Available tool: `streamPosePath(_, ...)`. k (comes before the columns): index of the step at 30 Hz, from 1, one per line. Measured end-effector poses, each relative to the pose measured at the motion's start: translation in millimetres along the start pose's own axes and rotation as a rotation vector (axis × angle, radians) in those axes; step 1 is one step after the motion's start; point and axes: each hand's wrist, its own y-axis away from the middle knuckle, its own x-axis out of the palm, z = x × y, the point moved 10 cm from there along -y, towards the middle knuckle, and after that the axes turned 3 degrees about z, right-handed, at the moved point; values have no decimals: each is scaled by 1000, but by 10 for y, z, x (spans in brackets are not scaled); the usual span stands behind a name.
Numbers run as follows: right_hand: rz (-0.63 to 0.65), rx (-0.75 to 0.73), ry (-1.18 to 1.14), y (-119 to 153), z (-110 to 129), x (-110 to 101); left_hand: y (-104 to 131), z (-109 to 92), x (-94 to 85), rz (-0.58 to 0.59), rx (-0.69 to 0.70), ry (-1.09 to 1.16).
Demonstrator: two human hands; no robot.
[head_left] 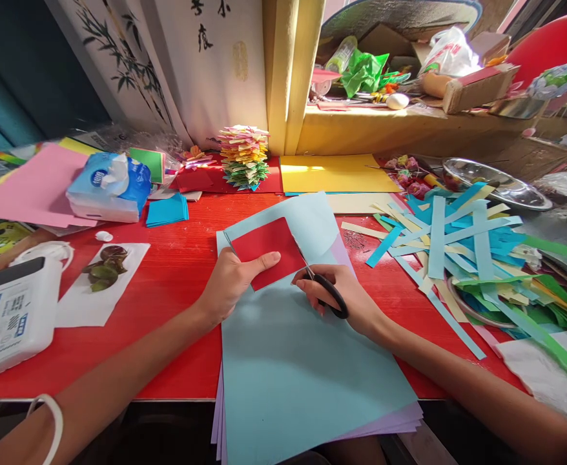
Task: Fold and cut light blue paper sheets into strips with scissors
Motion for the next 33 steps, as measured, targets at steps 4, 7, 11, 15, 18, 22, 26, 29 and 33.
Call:
streamPosePath(4, 8, -10, 34, -10, 30, 4, 5, 22, 7, 2, -7, -5)
streamPosePath(7, 8, -16, 34, -12, 27, 5, 3, 26, 13, 5, -11, -2)
streamPosePath(11, -1, -50, 26, 1, 32, -5, 6, 12, 15, 7, -13, -36)
streamPosePath(15, -6, -79, 16, 15, 49, -6, 24, 5, 19, 10, -31, -56)
streamPosePath(18, -8, -86, 7, 21, 58, -3, 33, 0, 19, 5, -34, -52)
streamPosePath(22, -13, -98, 9, 32, 72, -6, 28, 3, 19, 1, -35, -50)
streamPosePath(26, -10, -97, 5, 28, 73, 1, 20, -4, 14, 6, -31, -48)
streamPosePath(29, -4, -36, -17, 7, 29, 10, 19, -9, 18, 11, -28, -22)
streamPosePath(33, -20, 16, 4, -4, 29, -13, 36, 36, 53, 12, -82, 54)
